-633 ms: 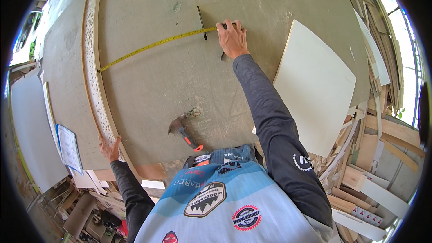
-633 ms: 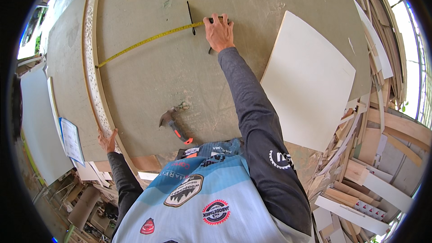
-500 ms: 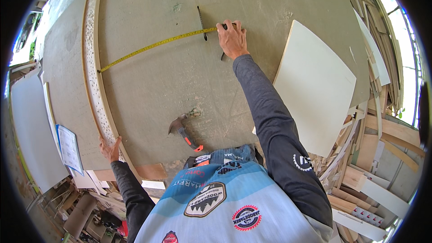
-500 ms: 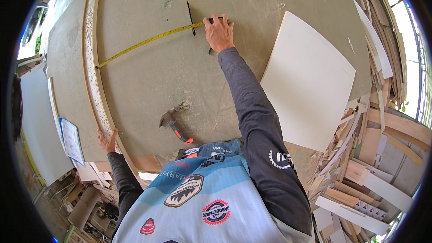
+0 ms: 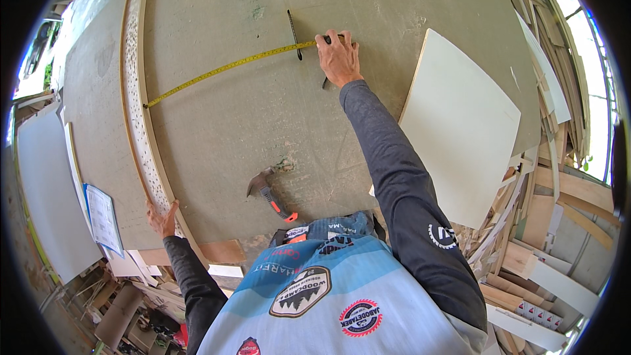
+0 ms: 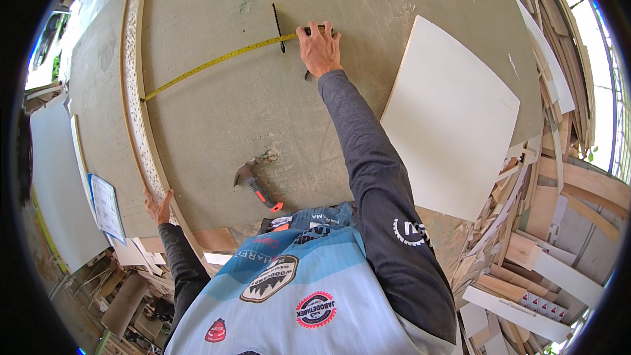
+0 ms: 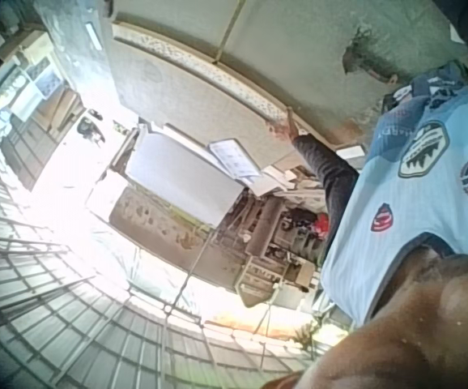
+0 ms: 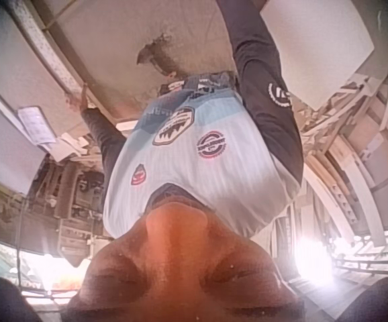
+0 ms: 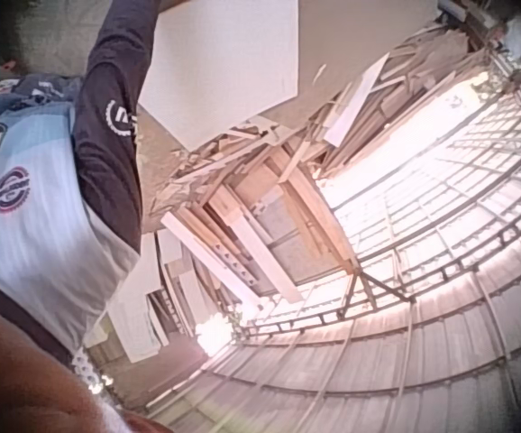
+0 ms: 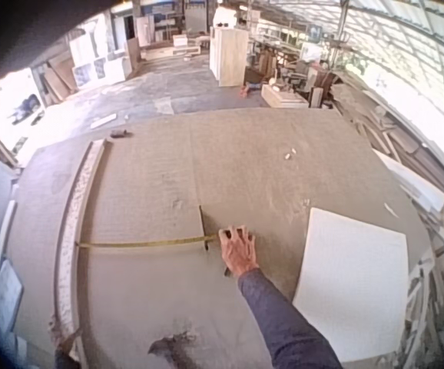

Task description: The person sorts through wooden boards, picks up a white laminate board, and uses a measuring tape and a hammer with a board as a guide to mark or cut pieces.

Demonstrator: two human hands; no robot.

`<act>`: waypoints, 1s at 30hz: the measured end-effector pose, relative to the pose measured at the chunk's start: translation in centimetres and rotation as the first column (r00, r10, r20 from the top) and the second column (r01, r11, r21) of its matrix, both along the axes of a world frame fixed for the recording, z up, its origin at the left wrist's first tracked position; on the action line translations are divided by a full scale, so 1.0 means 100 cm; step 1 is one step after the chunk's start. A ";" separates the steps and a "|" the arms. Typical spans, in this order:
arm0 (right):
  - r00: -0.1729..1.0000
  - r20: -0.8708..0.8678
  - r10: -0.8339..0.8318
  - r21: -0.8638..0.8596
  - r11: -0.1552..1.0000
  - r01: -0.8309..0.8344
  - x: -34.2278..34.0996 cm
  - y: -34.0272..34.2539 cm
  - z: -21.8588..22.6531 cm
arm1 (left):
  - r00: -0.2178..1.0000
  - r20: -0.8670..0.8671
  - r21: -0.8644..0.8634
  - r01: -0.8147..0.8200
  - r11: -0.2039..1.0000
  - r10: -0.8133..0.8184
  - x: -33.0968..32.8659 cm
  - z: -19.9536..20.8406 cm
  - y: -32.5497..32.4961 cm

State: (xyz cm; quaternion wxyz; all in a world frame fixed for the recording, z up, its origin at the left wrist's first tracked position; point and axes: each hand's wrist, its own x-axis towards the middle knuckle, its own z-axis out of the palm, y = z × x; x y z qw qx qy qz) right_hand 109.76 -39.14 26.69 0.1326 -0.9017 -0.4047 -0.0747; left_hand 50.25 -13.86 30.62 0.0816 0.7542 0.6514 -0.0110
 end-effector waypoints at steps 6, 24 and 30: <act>1.000 0.005 0.001 -0.004 1.000 -0.001 -0.001 0.000 0.000 | 1.000 0.001 -0.028 -0.019 0.999 0.019 0.009 0.008 -0.004; 1.000 -0.001 -0.007 -0.028 1.000 0.007 -0.002 -0.001 0.003 | 0.999 -0.030 0.010 -0.012 1.000 0.012 0.003 0.000 -0.002; 1.000 -0.017 -0.002 0.002 1.000 0.002 -0.003 0.000 0.006 | 0.999 0.022 0.018 -0.038 0.999 0.037 0.000 -0.004 -0.001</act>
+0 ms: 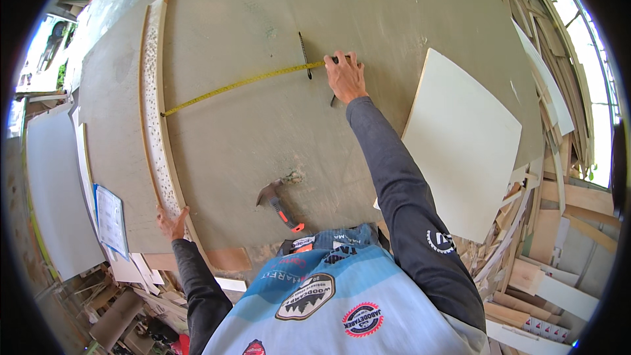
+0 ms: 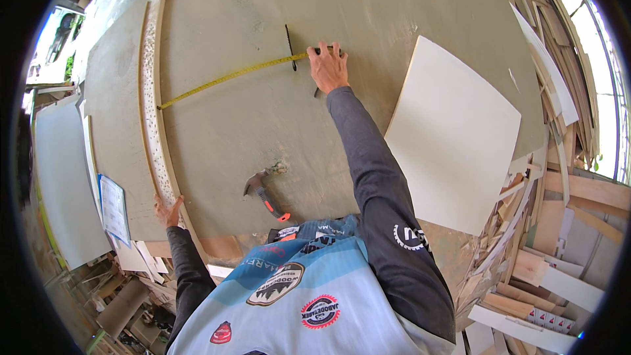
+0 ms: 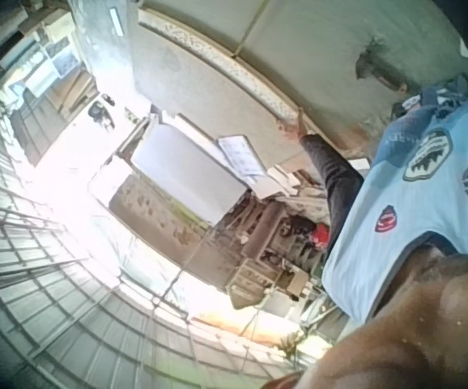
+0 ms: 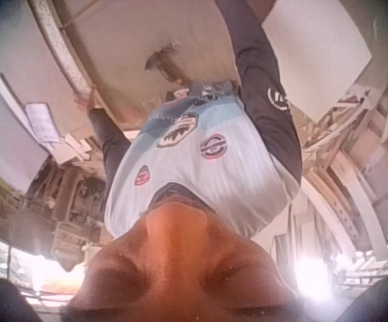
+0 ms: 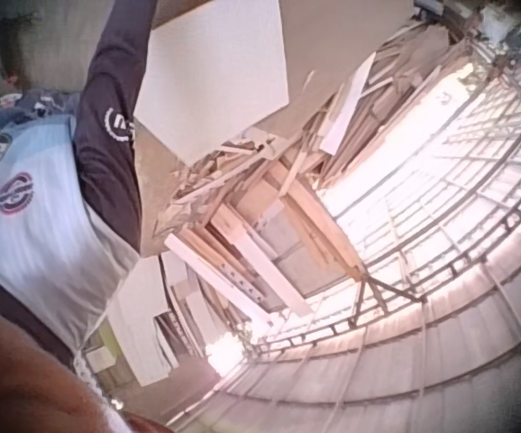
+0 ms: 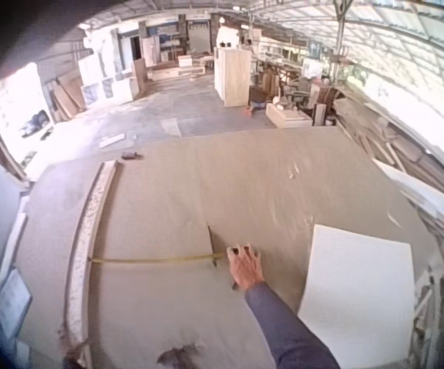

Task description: The person sorts through wooden boards, picks up a white laminate board, and uses a measuring tape and a hammer with a board as a guide to mark or cut pieces.

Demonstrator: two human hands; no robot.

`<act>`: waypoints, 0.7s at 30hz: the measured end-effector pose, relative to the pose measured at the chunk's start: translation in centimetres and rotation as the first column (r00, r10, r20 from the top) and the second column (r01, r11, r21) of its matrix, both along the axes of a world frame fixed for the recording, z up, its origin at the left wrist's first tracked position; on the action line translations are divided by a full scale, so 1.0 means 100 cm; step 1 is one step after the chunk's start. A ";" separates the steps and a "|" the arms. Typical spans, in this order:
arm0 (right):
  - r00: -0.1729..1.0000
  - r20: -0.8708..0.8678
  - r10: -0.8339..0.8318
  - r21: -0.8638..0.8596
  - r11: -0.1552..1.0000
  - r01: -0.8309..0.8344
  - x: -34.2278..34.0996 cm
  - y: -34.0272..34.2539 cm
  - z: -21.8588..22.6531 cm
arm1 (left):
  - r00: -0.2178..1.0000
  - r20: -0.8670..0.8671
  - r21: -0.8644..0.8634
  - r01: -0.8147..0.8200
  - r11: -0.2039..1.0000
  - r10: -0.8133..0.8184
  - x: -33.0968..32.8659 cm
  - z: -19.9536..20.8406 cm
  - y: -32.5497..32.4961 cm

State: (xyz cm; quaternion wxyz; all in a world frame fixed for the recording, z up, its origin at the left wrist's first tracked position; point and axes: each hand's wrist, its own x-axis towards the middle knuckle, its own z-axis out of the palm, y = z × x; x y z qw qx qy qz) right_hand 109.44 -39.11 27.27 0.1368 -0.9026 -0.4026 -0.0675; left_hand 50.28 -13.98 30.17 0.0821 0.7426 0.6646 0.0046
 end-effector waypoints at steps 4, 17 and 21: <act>0.997 -0.080 0.014 0.006 1.000 -0.014 -0.008 -0.012 0.018 | 0.996 0.085 0.010 -0.042 0.999 0.041 -0.006 -0.010 0.003; 0.831 -0.507 -0.230 0.144 0.928 0.344 -0.100 -0.236 0.066 | 0.969 0.246 0.501 -0.157 0.851 0.034 0.015 -0.061 -0.066; 0.759 -0.494 -0.424 0.150 0.818 0.555 -0.096 -0.323 0.056 | 0.968 0.228 0.432 -0.197 0.880 0.105 0.062 -0.057 -0.127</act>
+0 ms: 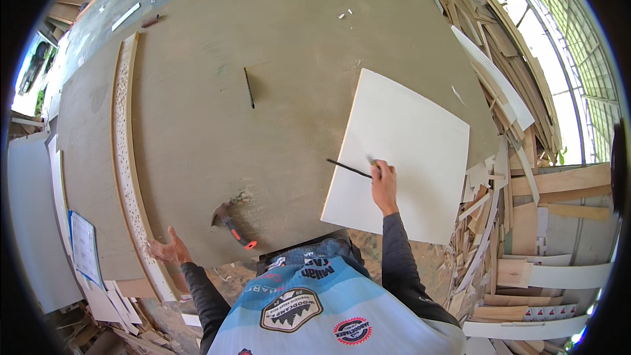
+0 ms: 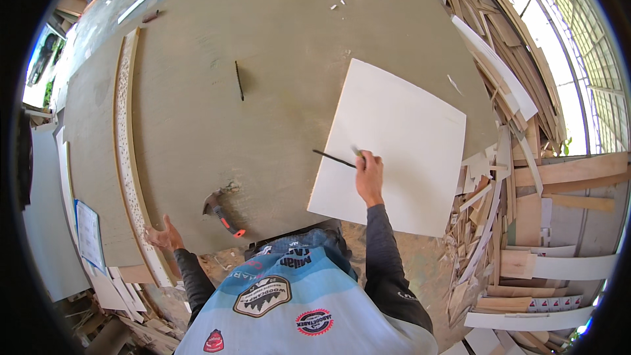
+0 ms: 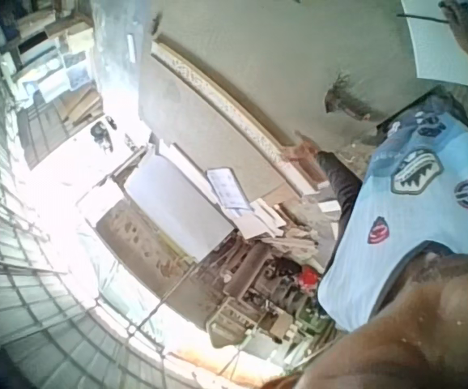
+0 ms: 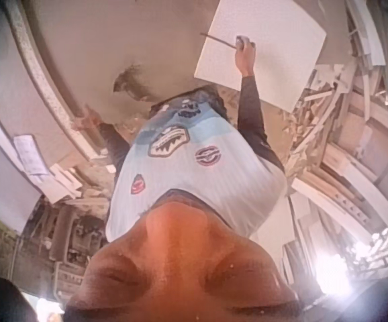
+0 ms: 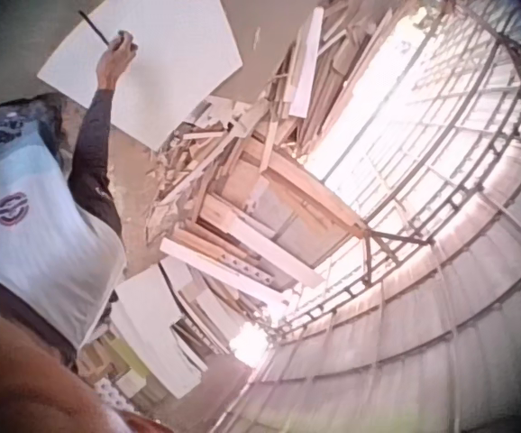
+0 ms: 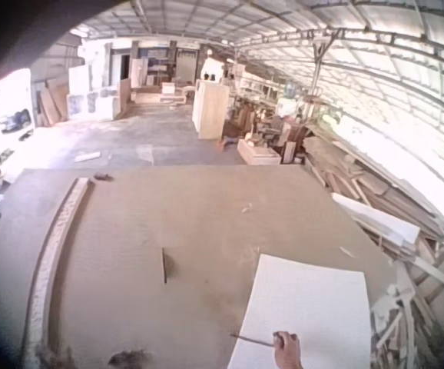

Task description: The person sorts through wooden boards, picks up a white laminate board, and uses a measuring tape and a hammer with a board as a guide to mark or cut pieces.

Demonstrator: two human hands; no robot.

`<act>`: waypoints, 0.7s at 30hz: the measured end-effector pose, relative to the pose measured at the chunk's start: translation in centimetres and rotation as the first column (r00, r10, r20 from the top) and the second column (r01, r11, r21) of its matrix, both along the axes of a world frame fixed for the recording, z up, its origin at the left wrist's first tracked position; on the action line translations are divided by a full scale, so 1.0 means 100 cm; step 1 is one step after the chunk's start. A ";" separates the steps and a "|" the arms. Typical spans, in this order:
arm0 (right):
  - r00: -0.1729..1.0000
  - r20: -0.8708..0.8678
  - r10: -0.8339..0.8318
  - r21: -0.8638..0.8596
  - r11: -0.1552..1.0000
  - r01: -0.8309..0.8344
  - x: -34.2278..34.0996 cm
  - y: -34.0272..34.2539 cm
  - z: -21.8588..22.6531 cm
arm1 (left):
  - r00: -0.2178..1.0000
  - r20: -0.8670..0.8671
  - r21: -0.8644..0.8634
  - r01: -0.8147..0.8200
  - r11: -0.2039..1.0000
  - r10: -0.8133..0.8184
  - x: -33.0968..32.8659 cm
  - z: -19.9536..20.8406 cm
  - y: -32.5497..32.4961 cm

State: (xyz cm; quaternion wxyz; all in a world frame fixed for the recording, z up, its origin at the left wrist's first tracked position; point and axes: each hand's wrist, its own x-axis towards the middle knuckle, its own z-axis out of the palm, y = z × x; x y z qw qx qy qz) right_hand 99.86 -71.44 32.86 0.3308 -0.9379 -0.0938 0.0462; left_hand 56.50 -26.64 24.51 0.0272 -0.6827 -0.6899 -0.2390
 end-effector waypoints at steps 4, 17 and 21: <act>0.932 0.039 -0.362 0.067 0.931 0.359 0.030 -0.106 -0.021 | 0.997 0.070 -0.032 0.041 0.999 -0.038 0.073 0.033 -0.087; 0.875 0.267 -0.404 -0.350 0.806 0.478 0.248 -0.339 -0.040 | 0.917 0.079 -0.126 0.399 0.908 -0.392 0.143 0.031 -0.326; 0.877 0.293 -0.380 -0.237 0.860 0.452 0.279 -0.353 -0.043 | 0.921 0.151 -0.146 0.381 0.913 -0.360 0.123 0.027 -0.352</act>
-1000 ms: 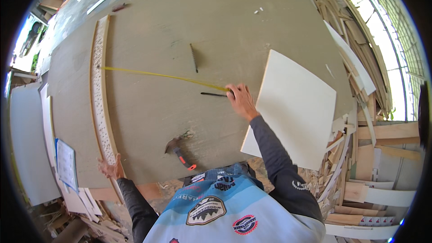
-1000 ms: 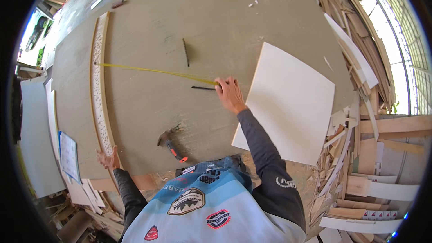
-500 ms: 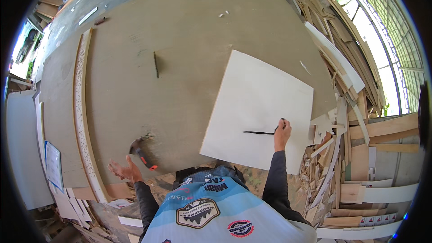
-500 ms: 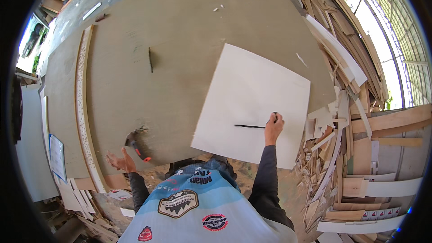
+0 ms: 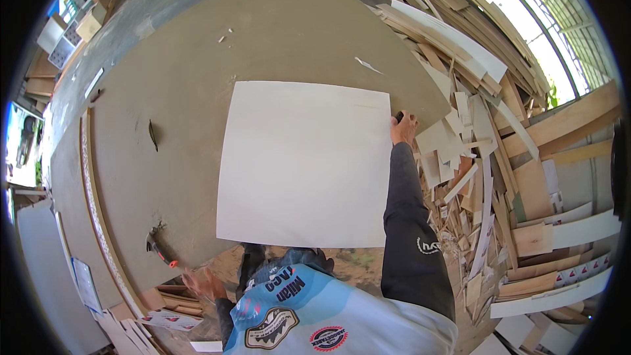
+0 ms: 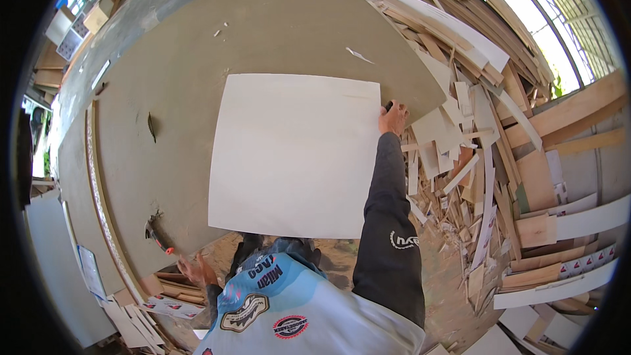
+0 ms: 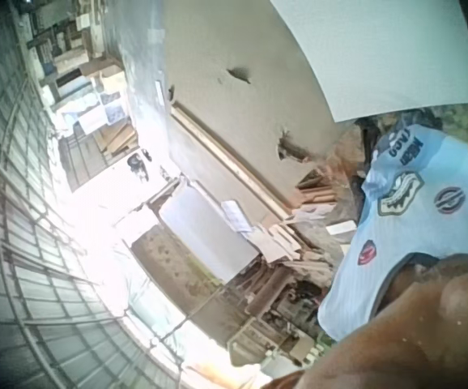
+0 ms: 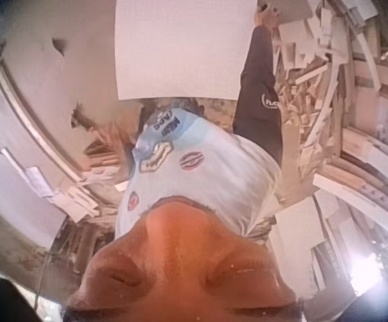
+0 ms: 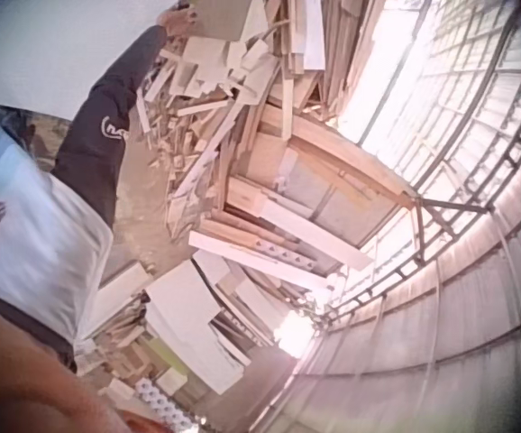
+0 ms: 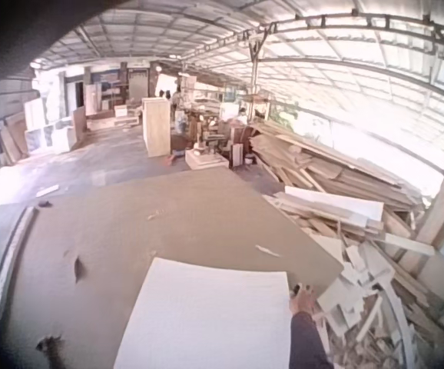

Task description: The person sorts through wooden boards, picks up a white laminate board, and uses a measuring tape and a hammer with a board as a guide to mark or cut pieces.

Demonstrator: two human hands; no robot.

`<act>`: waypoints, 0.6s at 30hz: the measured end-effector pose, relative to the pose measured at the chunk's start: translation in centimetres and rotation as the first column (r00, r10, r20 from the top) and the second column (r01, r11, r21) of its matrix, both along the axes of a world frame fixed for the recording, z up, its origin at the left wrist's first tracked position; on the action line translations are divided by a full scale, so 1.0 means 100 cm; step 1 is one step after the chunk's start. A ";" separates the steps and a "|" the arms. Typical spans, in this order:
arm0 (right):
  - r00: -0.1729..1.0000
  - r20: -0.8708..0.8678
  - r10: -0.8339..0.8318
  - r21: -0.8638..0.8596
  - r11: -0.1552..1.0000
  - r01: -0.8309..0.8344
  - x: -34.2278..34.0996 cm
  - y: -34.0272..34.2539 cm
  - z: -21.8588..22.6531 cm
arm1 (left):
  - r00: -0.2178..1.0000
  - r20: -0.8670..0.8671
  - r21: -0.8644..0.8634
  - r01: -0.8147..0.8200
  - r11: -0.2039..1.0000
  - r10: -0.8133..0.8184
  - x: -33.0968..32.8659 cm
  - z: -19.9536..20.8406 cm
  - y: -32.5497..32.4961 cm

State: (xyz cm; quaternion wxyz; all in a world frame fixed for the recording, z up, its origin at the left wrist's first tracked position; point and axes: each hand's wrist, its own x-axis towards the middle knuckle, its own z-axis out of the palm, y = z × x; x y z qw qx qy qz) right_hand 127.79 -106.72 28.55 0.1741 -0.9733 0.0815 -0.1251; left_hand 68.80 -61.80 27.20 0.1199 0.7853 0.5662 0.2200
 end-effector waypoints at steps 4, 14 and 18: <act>0.998 0.009 0.063 -0.012 0.998 -0.063 0.010 0.012 -0.013 | 0.979 -0.137 0.040 -0.148 0.988 0.152 -0.049 -0.028 0.001; 0.955 -0.279 0.100 -0.194 0.968 -0.158 0.030 -0.030 -0.053 | 0.887 -0.250 -0.152 -0.431 0.890 0.387 -0.093 -0.080 -0.044; 0.981 -0.186 0.056 -0.400 0.908 -0.127 0.030 -0.045 -0.059 | 0.958 -0.106 -0.253 -0.285 0.925 0.266 -0.068 -0.055 -0.060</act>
